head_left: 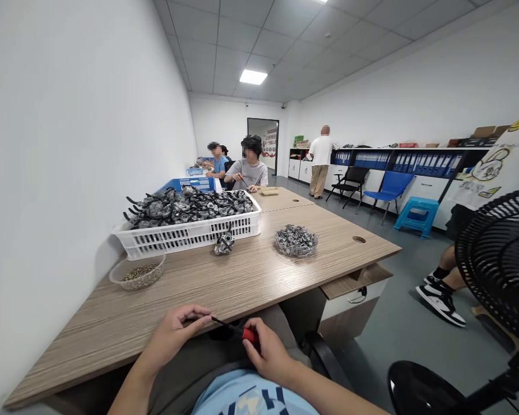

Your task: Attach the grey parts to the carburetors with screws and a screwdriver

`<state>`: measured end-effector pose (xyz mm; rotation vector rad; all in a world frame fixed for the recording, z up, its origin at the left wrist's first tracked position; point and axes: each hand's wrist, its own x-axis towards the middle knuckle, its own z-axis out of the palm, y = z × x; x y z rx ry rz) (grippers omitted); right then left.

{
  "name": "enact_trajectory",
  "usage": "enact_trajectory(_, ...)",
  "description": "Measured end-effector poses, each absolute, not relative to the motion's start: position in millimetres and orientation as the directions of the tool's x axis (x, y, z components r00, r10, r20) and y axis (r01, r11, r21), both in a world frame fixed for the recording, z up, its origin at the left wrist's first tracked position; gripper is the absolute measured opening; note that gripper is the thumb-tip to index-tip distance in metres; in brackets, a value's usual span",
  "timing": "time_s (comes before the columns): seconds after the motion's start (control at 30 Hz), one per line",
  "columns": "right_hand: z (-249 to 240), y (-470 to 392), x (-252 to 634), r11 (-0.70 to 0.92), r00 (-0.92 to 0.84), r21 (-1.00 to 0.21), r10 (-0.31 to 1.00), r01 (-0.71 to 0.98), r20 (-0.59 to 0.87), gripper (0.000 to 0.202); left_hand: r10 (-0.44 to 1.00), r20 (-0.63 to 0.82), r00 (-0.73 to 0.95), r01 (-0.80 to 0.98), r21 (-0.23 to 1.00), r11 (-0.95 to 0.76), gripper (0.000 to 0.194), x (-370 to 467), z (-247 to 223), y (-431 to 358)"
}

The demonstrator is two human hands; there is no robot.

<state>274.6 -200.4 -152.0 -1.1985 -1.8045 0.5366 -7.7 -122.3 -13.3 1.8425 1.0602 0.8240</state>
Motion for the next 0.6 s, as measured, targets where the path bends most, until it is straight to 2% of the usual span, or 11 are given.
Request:
enact_trajectory(0.4,-147.0,-202.7,275.5,0.458,-0.264,-0.719,0.889,0.523,0.374,0.031,0.882,0.085,0.464,0.352,0.896,-0.272,0.046,-7.8,-10.9,-123.9)
enact_trajectory(0.6,-141.8,-205.6,277.6,0.496,-0.275,-0.699,0.868,0.515,0.413,0.026,0.889,0.076,0.451,0.340,0.907,-0.249,0.049,-8.3,-12.6,-122.7)
